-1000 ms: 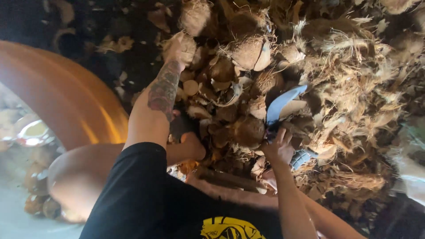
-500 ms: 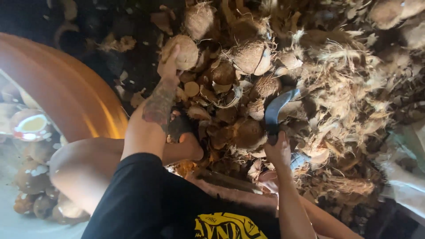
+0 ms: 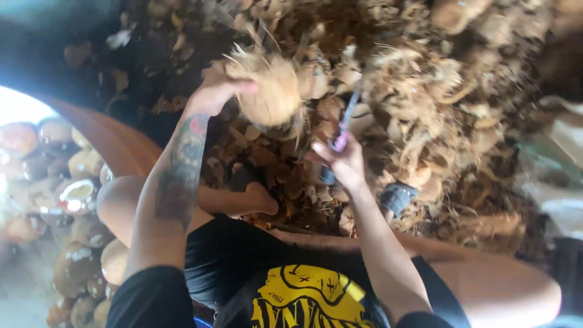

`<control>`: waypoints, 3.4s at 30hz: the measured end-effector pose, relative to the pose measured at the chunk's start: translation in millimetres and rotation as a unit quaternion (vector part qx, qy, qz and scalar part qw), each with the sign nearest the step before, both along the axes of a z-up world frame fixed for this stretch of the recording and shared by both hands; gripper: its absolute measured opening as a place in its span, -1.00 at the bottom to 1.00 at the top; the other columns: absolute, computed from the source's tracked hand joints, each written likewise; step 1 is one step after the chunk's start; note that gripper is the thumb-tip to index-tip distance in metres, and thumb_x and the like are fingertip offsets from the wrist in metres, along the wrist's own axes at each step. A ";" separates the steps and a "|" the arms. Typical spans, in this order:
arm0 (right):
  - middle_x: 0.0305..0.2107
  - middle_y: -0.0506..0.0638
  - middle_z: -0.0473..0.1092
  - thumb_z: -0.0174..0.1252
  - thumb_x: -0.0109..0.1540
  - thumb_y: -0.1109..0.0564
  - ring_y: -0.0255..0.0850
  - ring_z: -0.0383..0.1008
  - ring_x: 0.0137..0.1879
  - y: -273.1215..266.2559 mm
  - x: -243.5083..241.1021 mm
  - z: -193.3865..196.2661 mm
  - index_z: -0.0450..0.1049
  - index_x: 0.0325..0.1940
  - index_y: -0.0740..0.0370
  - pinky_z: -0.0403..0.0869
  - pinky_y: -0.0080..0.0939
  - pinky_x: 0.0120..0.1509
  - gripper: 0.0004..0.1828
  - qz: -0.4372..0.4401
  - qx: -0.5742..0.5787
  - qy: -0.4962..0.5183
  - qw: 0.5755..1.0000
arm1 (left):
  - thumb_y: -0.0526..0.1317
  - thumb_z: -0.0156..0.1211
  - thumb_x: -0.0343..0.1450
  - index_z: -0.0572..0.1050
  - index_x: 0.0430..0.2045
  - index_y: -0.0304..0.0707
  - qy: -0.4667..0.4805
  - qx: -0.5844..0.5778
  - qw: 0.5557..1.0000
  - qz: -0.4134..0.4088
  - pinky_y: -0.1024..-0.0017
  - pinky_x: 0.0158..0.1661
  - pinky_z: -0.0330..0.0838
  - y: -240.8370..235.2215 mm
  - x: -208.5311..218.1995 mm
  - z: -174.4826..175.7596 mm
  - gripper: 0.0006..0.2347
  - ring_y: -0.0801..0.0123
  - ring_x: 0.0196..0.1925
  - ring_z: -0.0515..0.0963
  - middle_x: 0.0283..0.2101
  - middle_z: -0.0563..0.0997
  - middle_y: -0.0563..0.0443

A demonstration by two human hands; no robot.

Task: The person sits cross-legged and uses a curved knife to peel the fibrous husk off coconuts. They rotate each coconut while scraping away the husk, then place the peeled coconut into a nearby metal bowl.

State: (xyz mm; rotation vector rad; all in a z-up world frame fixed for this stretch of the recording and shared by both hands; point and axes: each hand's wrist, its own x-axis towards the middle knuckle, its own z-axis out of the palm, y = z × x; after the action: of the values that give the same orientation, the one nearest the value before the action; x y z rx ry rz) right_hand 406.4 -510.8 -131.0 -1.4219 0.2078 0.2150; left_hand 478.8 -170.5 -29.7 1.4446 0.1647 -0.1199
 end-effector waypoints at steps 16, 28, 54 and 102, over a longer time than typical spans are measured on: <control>-0.43 -0.03 0.40 0.40 0.20 0.35 -0.16 0.50 -0.44 34.2 -92.2 77.8 0.39 -0.10 0.27 0.69 0.31 -0.40 -0.68 -0.098 0.356 0.035 0.928 | 0.41 0.12 0.36 0.34 0.32 -0.09 -0.029 -0.450 0.880 -0.151 0.15 -0.74 0.54 -153.6 -108.3 -132.9 -0.25 0.04 -0.18 0.66 0.23 0.58 -0.07; -0.76 0.08 0.42 0.33 0.32 0.21 -0.17 0.52 -0.65 -22.6 -114.7 166.3 0.43 -0.35 0.30 0.55 -0.17 -0.49 -0.77 0.042 -0.078 -0.137 0.987 | 0.37 0.29 0.25 0.37 0.39 -0.23 0.122 -0.539 0.831 0.062 -0.26 0.47 0.19 -98.4 -125.5 -41.5 -0.13 -0.26 0.48 0.36 0.44 0.38 -0.35; -0.41 0.14 0.54 0.09 0.29 0.39 -0.14 0.59 -0.33 -17.7 -134.8 174.4 0.60 -0.38 0.24 0.58 -0.23 -0.11 -0.76 0.061 -0.037 -0.446 0.892 | 0.09 0.55 0.29 0.42 0.15 -0.15 0.062 -0.279 0.930 0.230 -0.02 0.31 0.34 -145.9 -125.3 -113.0 -0.39 0.02 0.28 0.48 0.15 0.49 -0.19; -0.15 0.57 0.51 0.14 0.32 -0.01 0.46 0.55 0.05 -54.4 -26.4 45.2 0.31 0.22 0.33 0.47 0.47 0.11 -0.52 0.127 -0.430 0.030 0.893 | 0.31 0.28 0.28 0.55 0.17 -0.07 0.185 -0.482 0.832 0.201 -0.20 0.28 0.42 -149.0 -131.3 -97.6 -0.35 -0.10 0.23 0.62 0.18 0.64 -0.20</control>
State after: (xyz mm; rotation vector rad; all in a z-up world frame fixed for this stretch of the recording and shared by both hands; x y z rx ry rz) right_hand 380.1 -565.2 -85.8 -2.3342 0.1727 0.4128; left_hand 347.5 -319.4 -127.3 0.3358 0.6274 -0.1109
